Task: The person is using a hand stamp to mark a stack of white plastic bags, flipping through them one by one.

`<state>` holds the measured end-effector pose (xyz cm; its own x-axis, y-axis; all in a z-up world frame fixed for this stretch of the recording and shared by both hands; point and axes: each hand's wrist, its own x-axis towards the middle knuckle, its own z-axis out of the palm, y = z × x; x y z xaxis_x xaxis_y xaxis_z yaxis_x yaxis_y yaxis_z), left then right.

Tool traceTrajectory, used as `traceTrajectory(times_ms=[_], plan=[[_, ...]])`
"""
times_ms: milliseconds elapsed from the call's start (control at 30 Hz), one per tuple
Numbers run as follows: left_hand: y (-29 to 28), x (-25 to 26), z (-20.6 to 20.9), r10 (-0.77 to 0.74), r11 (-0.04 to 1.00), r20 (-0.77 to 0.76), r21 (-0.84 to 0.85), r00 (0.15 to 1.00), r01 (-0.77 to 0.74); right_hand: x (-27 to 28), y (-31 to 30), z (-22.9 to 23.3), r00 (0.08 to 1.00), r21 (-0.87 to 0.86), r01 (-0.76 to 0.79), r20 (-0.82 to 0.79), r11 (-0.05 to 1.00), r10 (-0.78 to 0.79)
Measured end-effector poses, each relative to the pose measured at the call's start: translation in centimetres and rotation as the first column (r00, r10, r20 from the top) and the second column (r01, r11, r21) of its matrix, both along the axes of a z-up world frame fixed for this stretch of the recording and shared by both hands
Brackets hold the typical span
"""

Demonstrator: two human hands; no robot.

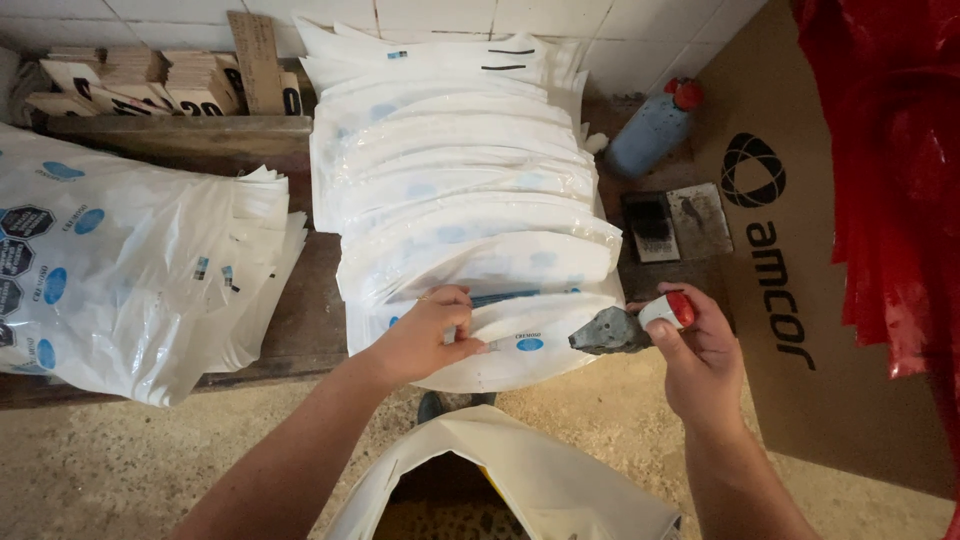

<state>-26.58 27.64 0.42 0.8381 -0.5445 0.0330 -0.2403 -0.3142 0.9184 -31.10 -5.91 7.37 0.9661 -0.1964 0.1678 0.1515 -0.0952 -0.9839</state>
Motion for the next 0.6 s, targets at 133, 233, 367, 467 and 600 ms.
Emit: traceTrajectory(times_ms=[133, 233, 367, 467, 600], plan=[[0.5, 0.1, -2.0, -0.034, 0.994, 0.153, 0.110, 0.988, 0.017, -0.3, 0.2, 0.2, 1.000, -0.025, -0.018, -0.009, 1.000, 0.018], [0.4, 0.3, -2.4, -0.072, 0.986, 0.210, 0.165, 0.975, 0.037, -0.2, 0.0, -0.9, 0.998, -0.069, -0.053, -0.041, 0.996, 0.050], [0.2, 0.2, -0.6, 0.054, 0.987, 0.129, 0.146, 0.990, -0.073, 0.0, 2.0, -4.5, 0.995, -0.267, -0.094, -0.002, 0.959, 0.097], [0.0, 0.1, -0.7, 0.077, 0.977, 0.118, 0.187, 0.990, -0.098, 0.9, 4.7, -6.9, 0.988, -0.467, -0.097, 0.060, 0.879, 0.141], [0.2, -0.4, 1.2, 0.067, 0.980, 0.115, 0.179, 0.991, -0.087, 2.2, 7.4, -9.5, 0.945, -0.710, -0.023, 0.213, 0.703, 0.247]])
